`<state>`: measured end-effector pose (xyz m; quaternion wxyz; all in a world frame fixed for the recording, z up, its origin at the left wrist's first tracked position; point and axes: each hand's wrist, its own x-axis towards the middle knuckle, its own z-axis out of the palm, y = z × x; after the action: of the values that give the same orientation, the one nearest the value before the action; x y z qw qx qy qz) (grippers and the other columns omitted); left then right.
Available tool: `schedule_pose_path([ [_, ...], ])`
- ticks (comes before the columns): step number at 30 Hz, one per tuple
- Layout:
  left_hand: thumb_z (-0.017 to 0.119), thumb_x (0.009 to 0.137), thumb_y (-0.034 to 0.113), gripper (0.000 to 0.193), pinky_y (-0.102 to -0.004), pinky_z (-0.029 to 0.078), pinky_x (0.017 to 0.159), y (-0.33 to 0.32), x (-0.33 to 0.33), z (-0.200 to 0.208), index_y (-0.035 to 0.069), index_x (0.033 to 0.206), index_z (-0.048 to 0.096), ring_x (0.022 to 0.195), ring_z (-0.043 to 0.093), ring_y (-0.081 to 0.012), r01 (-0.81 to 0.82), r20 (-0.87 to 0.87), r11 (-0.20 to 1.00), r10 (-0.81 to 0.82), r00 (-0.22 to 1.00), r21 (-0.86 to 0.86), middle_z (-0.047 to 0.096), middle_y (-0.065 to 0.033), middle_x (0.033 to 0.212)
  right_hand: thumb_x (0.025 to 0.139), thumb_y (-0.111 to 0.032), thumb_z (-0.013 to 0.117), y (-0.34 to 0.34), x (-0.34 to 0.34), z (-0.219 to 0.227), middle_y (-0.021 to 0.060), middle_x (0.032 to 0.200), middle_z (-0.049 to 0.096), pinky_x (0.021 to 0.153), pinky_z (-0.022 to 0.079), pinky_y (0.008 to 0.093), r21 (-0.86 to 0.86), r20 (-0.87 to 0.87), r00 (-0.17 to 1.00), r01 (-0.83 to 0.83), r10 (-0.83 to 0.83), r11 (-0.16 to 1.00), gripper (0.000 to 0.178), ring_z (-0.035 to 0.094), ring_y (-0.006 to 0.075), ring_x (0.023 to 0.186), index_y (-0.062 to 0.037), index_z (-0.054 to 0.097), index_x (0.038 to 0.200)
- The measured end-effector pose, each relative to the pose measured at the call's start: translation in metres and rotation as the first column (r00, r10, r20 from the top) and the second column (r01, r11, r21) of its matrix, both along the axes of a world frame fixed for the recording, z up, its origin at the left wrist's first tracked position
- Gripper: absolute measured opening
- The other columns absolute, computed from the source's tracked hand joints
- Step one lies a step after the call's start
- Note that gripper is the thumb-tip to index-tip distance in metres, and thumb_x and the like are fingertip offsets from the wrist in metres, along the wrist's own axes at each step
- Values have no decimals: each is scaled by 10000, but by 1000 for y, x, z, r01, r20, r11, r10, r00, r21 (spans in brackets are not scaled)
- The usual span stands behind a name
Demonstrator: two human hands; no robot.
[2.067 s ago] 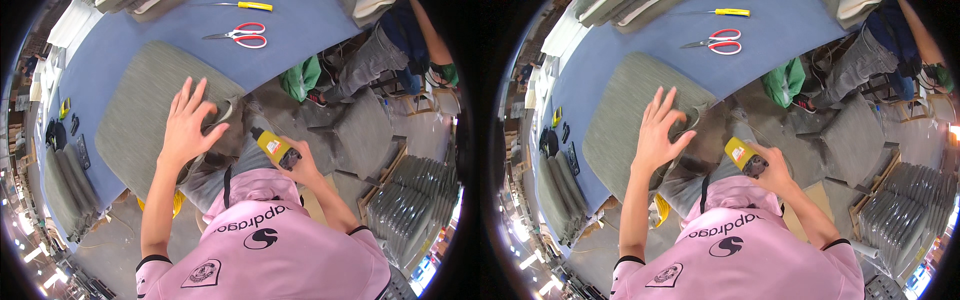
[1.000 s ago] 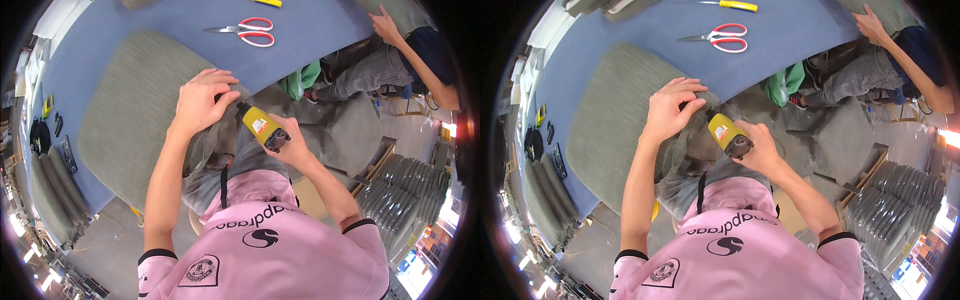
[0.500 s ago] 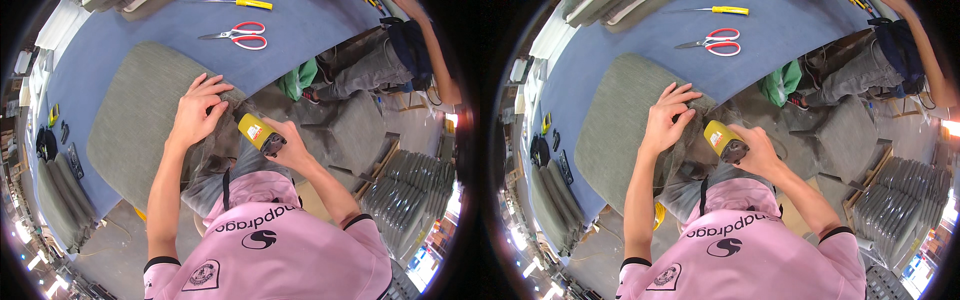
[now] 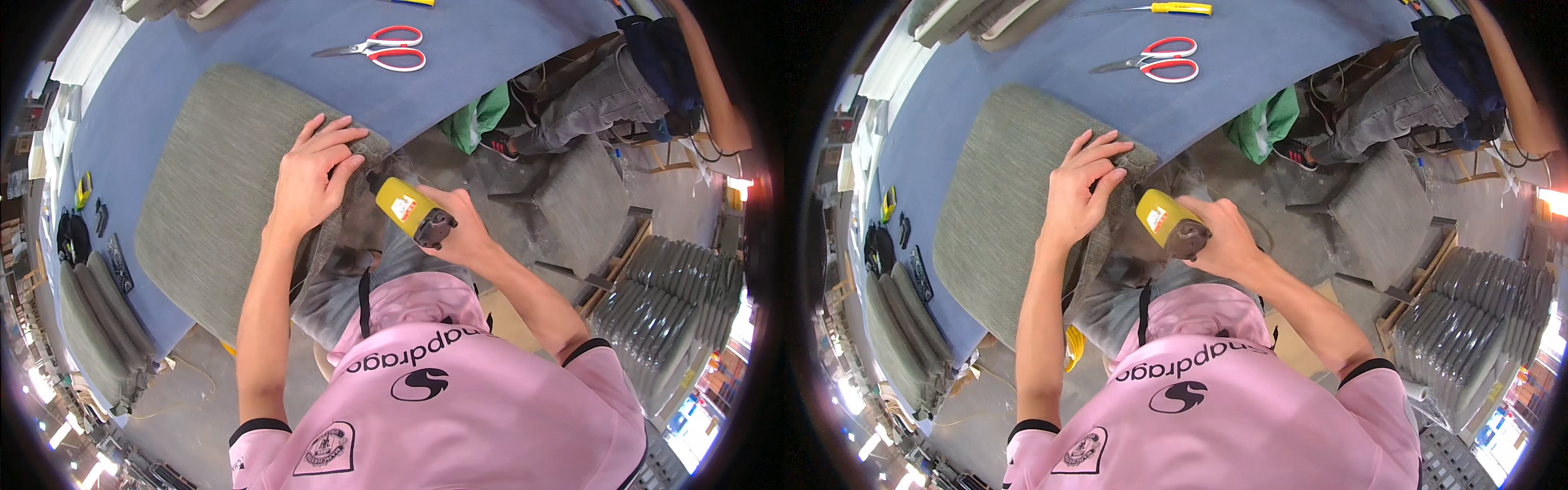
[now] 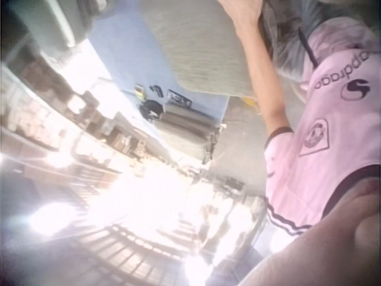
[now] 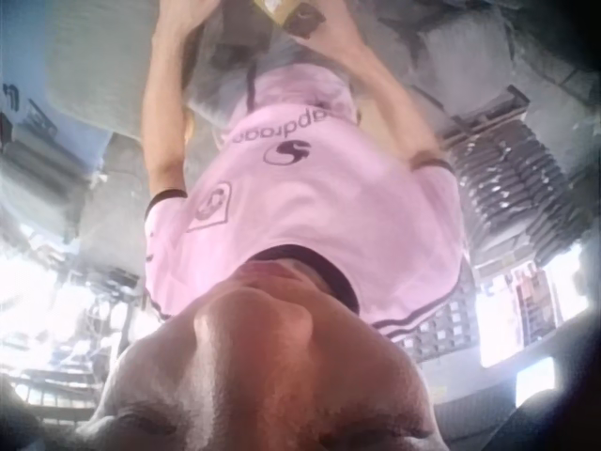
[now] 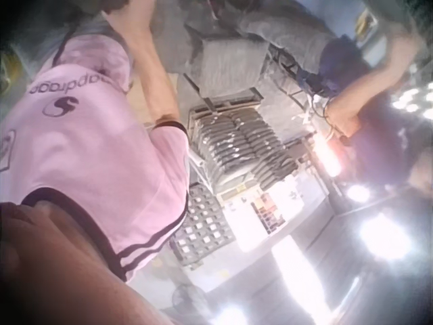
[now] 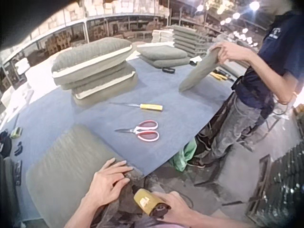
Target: The person trims excess fabric from a cushion using scissors, then uses a staple gun to secure the fabric around the edges. The person folds and aligns the fabric before stapling and stacks the finished cushion with others.
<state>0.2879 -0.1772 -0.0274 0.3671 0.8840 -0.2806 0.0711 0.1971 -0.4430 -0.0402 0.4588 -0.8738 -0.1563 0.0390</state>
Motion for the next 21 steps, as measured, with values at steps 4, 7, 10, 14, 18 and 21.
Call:
schedule_pose_path([
  [4, 732, 984, 97, 198, -555, 429, 1279, -2, 2, -2, -39, 848, 685, 1393, 677, -333, 2, 0, 1000, -2, 1000, 2, 805, -90, 1323, 657, -98, 906, 2, -4, 0, 222, 886, 747, 799, 553, 465, 37, 87, 996, 21, -24, 999, 589, 693, 469, 843, -21, 735, 1216],
  [7, 726, 988, 106, 210, -554, 432, 1277, -2, 4, -1, -37, 841, 680, 1381, 683, -331, -5, -11, 1000, 5, 1000, 2, 807, -92, 1315, 660, -84, 894, 6, 0, 9, 229, 866, 744, 753, 559, 464, 50, 59, 998, -2, -1, 999, 573, 704, 472, 829, -17, 738, 1207],
  [10, 726, 987, 118, 225, -552, 435, 1274, 0, 3, -1, -36, 829, 681, 1373, 686, -332, 1, -25, 1000, 0, 1000, 7, 808, -90, 1308, 661, -75, 886, 6, 4, 18, 234, 851, 740, 733, 569, 467, 54, 0, 999, -36, 36, 998, 570, 713, 472, 823, -15, 738, 1209],
  [14, 738, 979, 125, 227, -548, 440, 1268, -3, 2, 0, -31, 821, 692, 1368, 691, -324, -9, -32, 1000, 8, 999, -6, 813, -87, 1290, 666, -76, 885, 1, 9, 13, 238, 856, 743, 739, 580, 470, 63, -99, 993, -51, 58, 997, 564, 723, 469, 836, -17, 739, 1207],
  [18, 754, 973, 126, 217, -544, 441, 1267, -4, 4, -4, -23, 823, 707, 1370, 693, -308, -21, -42, 1000, 21, 999, -9, 817, -86, 1272, 673, -96, 898, 2, 10, 14, 238, 893, 753, 766, 582, 481, 26, -134, 989, -60, 63, 998, 580, 724, 472, 858, -25, 736, 1225],
  [21, 760, 977, 135, 220, -545, 437, 1270, -8, 6, -6, -16, 824, 713, 1371, 694, -305, -18, -27, 1000, 18, 999, 15, 819, -81, 1265, 688, -130, 899, 3, 5, 2, 230, 973, 763, 837, 563, 502, 21, -179, 983, -37, 40, 999, 580, 705, 464, 926, -42, 725, 1235],
])
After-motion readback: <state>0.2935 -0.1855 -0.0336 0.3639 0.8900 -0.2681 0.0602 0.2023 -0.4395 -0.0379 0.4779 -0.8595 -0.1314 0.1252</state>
